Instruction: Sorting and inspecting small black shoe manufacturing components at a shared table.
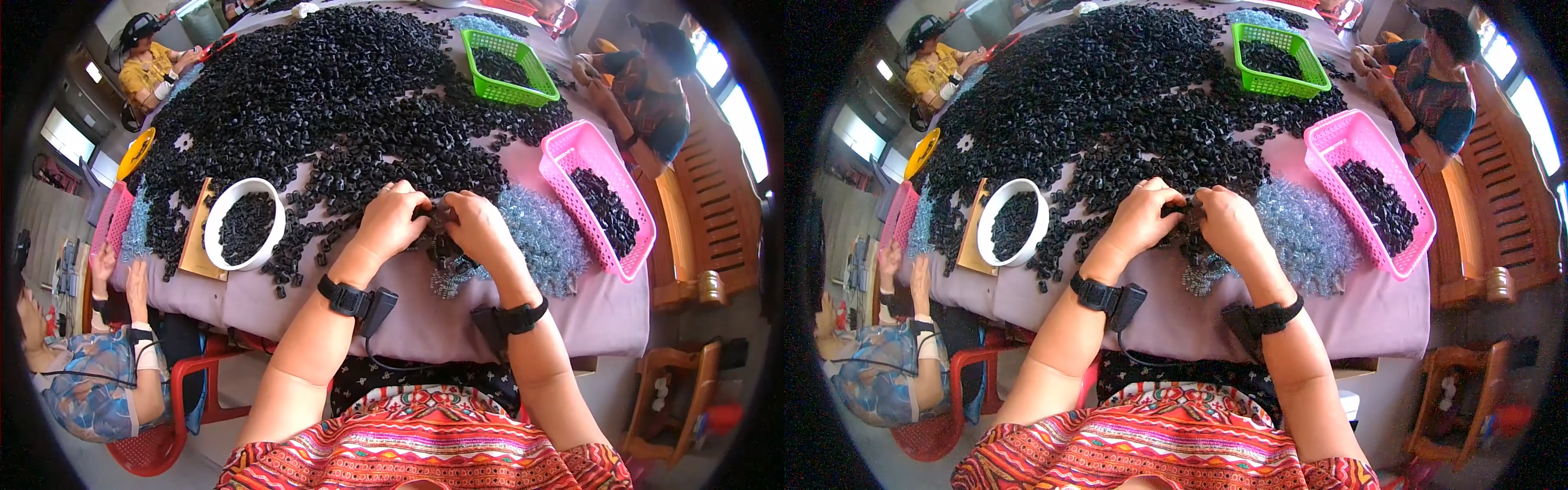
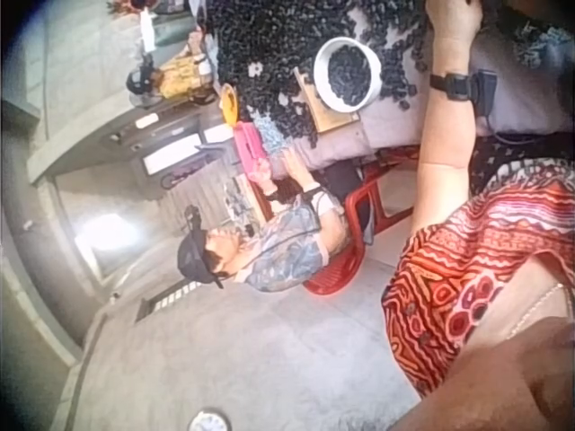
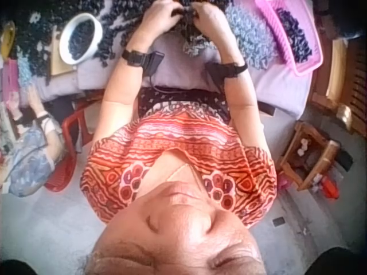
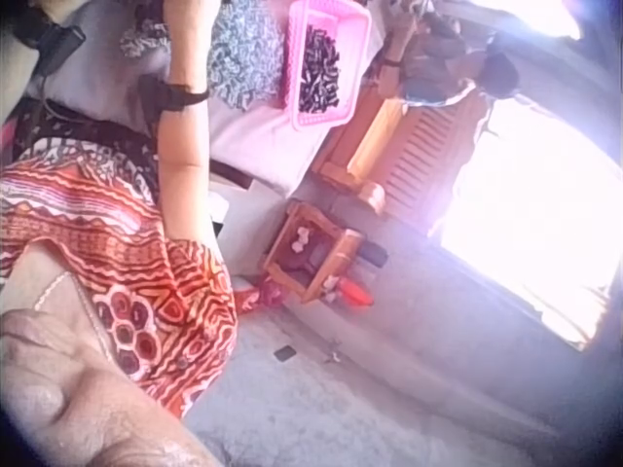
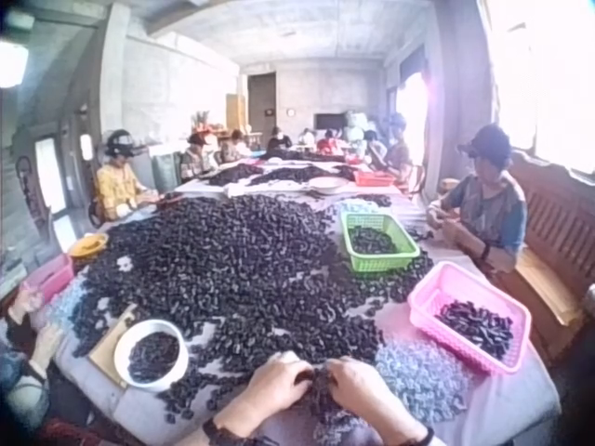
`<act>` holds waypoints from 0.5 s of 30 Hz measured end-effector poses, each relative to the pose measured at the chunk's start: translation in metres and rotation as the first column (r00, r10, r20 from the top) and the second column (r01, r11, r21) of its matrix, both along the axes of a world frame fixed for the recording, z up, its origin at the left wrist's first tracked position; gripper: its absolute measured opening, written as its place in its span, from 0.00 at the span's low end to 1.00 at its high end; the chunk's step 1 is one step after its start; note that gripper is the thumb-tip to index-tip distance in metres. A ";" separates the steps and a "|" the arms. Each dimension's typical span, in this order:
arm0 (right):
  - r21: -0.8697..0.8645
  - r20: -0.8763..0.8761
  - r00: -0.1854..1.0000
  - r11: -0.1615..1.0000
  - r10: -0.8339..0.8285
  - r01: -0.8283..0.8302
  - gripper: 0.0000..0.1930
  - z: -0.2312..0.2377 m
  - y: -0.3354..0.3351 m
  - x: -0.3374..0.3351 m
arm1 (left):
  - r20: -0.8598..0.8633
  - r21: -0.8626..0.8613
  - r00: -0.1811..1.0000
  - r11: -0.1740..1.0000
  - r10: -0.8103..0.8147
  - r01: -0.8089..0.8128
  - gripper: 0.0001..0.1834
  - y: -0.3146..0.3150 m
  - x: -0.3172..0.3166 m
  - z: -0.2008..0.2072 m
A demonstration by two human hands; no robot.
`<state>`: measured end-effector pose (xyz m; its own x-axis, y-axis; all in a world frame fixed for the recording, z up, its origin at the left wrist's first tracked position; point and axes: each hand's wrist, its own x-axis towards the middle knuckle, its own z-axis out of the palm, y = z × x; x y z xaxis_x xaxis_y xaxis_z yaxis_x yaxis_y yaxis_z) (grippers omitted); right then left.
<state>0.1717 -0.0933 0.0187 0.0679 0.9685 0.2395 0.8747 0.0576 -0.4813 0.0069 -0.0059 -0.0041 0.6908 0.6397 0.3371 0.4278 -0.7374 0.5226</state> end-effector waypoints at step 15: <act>-0.094 -0.078 0.992 0.990 0.095 -0.102 0.14 0.001 -0.002 -0.002 | -0.036 0.001 0.999 1.000 -0.006 0.006 0.09 0.004 -0.002 0.001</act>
